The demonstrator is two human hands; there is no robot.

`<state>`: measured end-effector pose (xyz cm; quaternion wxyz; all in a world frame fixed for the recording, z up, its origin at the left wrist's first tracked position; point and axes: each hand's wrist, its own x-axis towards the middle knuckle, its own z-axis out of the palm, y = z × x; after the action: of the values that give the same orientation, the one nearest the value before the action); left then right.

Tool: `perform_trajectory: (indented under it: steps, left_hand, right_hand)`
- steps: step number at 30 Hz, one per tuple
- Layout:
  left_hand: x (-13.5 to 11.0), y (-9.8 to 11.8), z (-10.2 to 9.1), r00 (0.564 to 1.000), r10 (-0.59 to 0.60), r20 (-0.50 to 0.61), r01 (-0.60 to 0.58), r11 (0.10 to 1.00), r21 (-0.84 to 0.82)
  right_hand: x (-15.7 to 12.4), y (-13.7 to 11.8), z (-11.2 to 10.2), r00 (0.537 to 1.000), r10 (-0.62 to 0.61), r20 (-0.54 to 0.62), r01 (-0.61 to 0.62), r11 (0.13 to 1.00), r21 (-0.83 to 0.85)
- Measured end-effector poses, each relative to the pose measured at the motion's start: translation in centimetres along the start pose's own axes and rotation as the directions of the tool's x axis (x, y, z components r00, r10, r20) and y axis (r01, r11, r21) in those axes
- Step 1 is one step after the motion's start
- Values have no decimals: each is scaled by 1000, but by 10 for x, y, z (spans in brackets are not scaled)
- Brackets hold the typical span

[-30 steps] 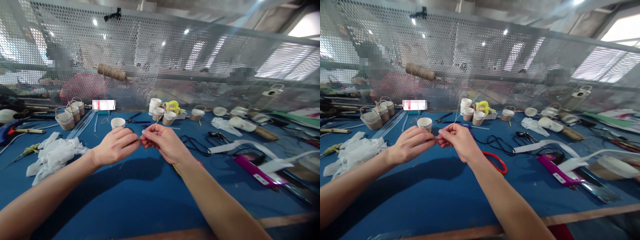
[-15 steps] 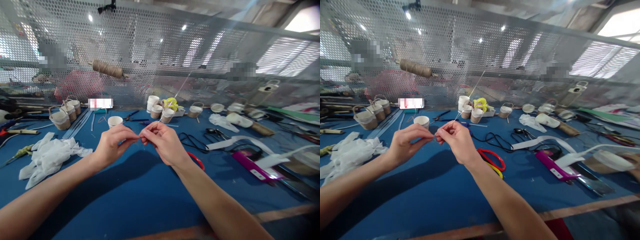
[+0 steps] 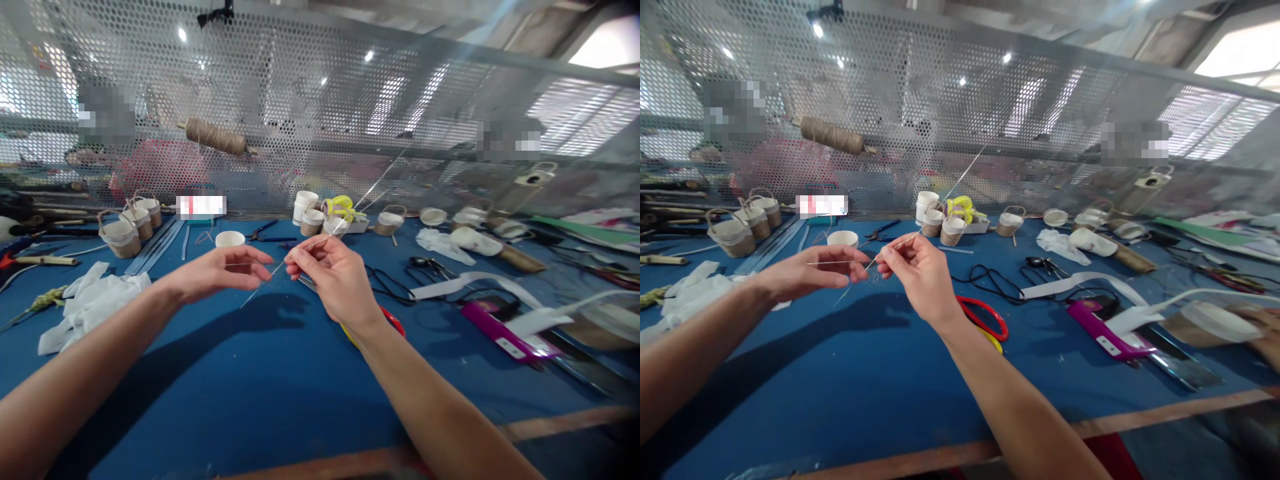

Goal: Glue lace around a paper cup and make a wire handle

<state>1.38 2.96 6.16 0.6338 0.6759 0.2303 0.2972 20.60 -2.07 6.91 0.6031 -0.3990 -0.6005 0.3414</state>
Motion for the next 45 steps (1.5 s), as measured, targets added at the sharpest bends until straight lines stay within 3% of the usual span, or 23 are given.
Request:
perform_trajectory:
  steps: [2, 4, 5, 9, 11, 14, 17, 19, 21, 23, 24, 25, 26, 28, 29, 31, 35, 37, 39, 41, 43, 44, 45]
  left_hand:
    - [-7, 10, -19, 990, 56, 133, -92, 956, 279]
    - [-12, 18, -26, 970, 32, 240, -127, 911, 391]
    - [-13, 21, -25, 969, 15, 246, -117, 906, 407]
    - [-9, 21, -2, 997, -29, 78, -6, 907, 420]
    - [-4, 15, 9, 998, -32, 45, 14, 940, 341]
    - [1, 3, 15, 992, -95, 82, 89, 994, 70]
    - [3, -11, 18, 971, -156, 179, 197, 952, -235]
    - [4, -17, 19, 966, -138, 219, 206, 923, -325]
    - [5, -17, 19, 980, -67, 185, 112, 963, -245]
    - [4, -12, 18, 991, 125, 44, -128, 990, 64]
    - [4, -9, 17, 961, 275, -15, -258, 919, 297]
    - [3, -7, 17, 899, 436, -30, -355, 770, 530]
    - [2, -5, 16, 816, 578, 8, -407, 565, 718]
    - [1, -3, 18, 659, 735, 160, -413, 176, 894]
    - [1, -4, 19, 604, 765, 226, -404, 48, 914]
    - [1, -7, 23, 547, 783, 298, -389, -78, 918]
    - [0, -9, 27, 516, 803, 299, -348, -123, 929]
    - [-1, -9, 29, 510, 820, 259, -349, -78, 934]
    - [-1, -9, 33, 539, 831, 135, -380, 97, 920]
    - [0, -10, 38, 651, 751, -111, -382, 450, 807]
    - [2, -12, 43, 810, 472, -349, -293, 840, 456]
    - [3, -13, 46, 876, 283, -392, -213, 954, 213]
    - [5, -14, 48, 920, 105, -378, -124, 992, -25]
  right_hand:
    - [2, 0, -2, 1000, 17, 5, -17, 1000, 4]
    - [2, -1, -3, 999, 29, 27, -29, 999, -17]
    - [1, -2, -3, 999, 32, 43, -31, 999, -27]
    - [-2, -4, 1, 988, 44, 148, -36, 998, -55]
    - [-3, -4, 3, 979, 57, 196, -45, 997, -63]
    - [-3, -5, 3, 966, 84, 245, -77, 996, -35]
    - [-3, -3, 1, 952, 103, 290, -134, 987, 89]
    - [-2, -2, 1, 942, 136, 307, -195, 966, 170]
    - [-1, -1, 0, 938, 191, 291, -254, 947, 197]
    - [1, -1, 0, 949, 224, 222, -267, 945, 190]
    - [1, -1, 0, 958, 225, 178, -256, 950, 180]
    - [2, 0, 1, 967, 218, 135, -239, 956, 169]
    - [2, 0, 1, 973, 208, 102, -222, 962, 160]
    - [1, 1, 2, 978, 195, 68, -204, 966, 158]
    - [1, 1, 2, 979, 192, 66, -200, 966, 163]
    - [0, 2, 4, 979, 188, 74, -198, 965, 172]
    - [-2, 3, 5, 986, 151, 69, -160, 975, 155]
    - [-3, 3, 4, 992, 115, 59, -122, 983, 134]
    - [-3, 3, 4, 996, 73, 53, -78, 992, 97]
    - [-4, 1, 4, 998, 34, 45, -36, 999, 34]
    - [-7, -1, 5, 1000, -8, 28, 9, 999, -52]
    - [-8, -3, 6, 999, -34, 15, 35, 995, -96]
    - [-9, -4, 7, 998, -61, 5, 61, 989, -135]
